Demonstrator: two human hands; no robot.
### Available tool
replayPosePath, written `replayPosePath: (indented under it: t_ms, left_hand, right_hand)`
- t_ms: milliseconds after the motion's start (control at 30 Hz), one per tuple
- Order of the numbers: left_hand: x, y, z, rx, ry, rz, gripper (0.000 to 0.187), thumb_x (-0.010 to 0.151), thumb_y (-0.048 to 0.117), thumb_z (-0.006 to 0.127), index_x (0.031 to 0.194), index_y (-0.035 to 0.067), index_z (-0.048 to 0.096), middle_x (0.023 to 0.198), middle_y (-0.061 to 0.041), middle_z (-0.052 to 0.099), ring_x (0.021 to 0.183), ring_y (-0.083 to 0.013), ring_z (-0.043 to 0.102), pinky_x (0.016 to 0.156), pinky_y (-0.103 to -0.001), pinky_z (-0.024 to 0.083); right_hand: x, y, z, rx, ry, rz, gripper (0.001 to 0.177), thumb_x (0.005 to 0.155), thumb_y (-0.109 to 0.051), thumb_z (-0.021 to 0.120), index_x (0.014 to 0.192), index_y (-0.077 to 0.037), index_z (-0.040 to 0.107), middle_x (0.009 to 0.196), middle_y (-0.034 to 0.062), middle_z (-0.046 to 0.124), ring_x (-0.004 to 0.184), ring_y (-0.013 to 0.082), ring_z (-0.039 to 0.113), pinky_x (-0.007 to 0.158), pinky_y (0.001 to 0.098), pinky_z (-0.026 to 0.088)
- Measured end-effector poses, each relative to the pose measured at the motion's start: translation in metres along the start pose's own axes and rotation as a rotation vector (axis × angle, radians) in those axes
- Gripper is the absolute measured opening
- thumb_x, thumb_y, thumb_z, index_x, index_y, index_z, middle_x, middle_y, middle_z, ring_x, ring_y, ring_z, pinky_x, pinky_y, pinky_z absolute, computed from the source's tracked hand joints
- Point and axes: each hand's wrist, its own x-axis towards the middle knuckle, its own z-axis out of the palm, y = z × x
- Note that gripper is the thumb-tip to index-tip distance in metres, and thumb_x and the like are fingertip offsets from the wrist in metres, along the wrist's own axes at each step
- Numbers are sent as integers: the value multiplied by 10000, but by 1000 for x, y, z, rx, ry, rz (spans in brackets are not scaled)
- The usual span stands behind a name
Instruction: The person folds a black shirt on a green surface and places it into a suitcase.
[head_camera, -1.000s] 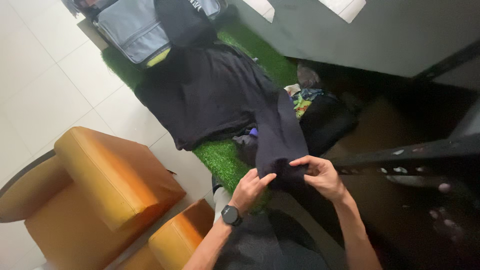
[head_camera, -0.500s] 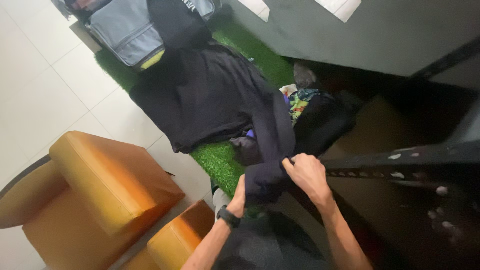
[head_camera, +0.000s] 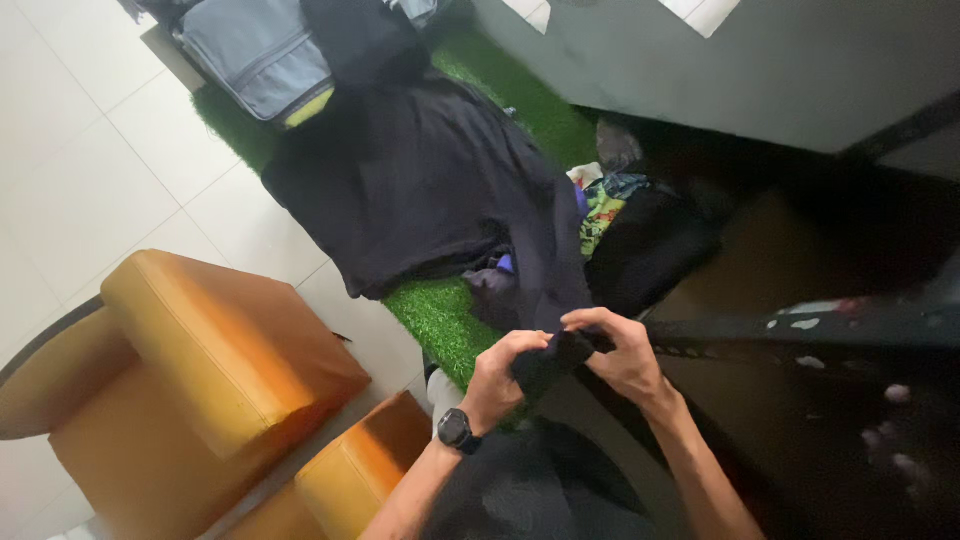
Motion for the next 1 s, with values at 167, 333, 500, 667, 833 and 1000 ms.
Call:
replayPosePath:
  t_ms: [167, 333, 500, 667, 833, 1000]
  left_hand:
    - [-4, -79, 27, -228, 189, -525, 266, 1000, 202, 625, 1153, -8, 681, 1084, -103, 752, 993, -194, 701, 885, -331, 565]
    - [-14, -132, 49, -836, 278, -1203, 482, 1024, 393, 486, 1184, -11, 695, 1151, -82, 745, 1018, -213, 688, 924, -361, 541]
    - [-33, -116, 48, -654, 317, -1165, 493, 1031, 400, 511, 1204, -23, 698, 1175, -62, 753, 1054, -155, 687, 957, -314, 508]
    - [-39, -84, 40, -524, 240, -1079, 405, 999, 319, 581, 1183, -26, 687, 1137, -52, 752, 1023, -135, 682, 932, -292, 521]
    - [-48, -75, 37, -361, 164, -1061, 385, 1035, 290, 601, 1131, -74, 679, 998, -14, 660, 875, -83, 575, 816, -277, 485]
    - [-41, -49, 35, -179, 15, -1248, 319, 962, 221, 637, 1243, 148, 505, 800, 58, 630, 705, -37, 543, 676, -239, 479]
  right_hand:
    - [35, 27, -9, -243, -74, 466, 321, 984, -219, 619, 915, 89, 679, 801, 208, 700, 782, 339, 719, 692, 439, 556]
    - [35, 72, 5, -620, -111, 578, 478, 994, -388, 579, 947, 73, 698, 957, 318, 689, 960, 453, 693, 818, 503, 550]
    - [11, 63, 6, -611, -62, 468, 431, 986, -349, 563, 966, 62, 693, 978, 304, 706, 966, 466, 690, 818, 517, 548]
    - [6, 10, 6, -480, 75, 638, 343, 986, -293, 572, 1118, 10, 664, 893, 231, 740, 799, 352, 760, 726, 451, 585]
    - [-13, -35, 8, -523, 139, 593, 317, 999, -185, 535, 1273, -27, 554, 767, 181, 722, 690, 312, 746, 631, 405, 580]
    - [-30, -57, 2, -564, 133, 504, 302, 994, -122, 503, 1272, -68, 608, 671, 196, 645, 604, 310, 697, 637, 423, 544]
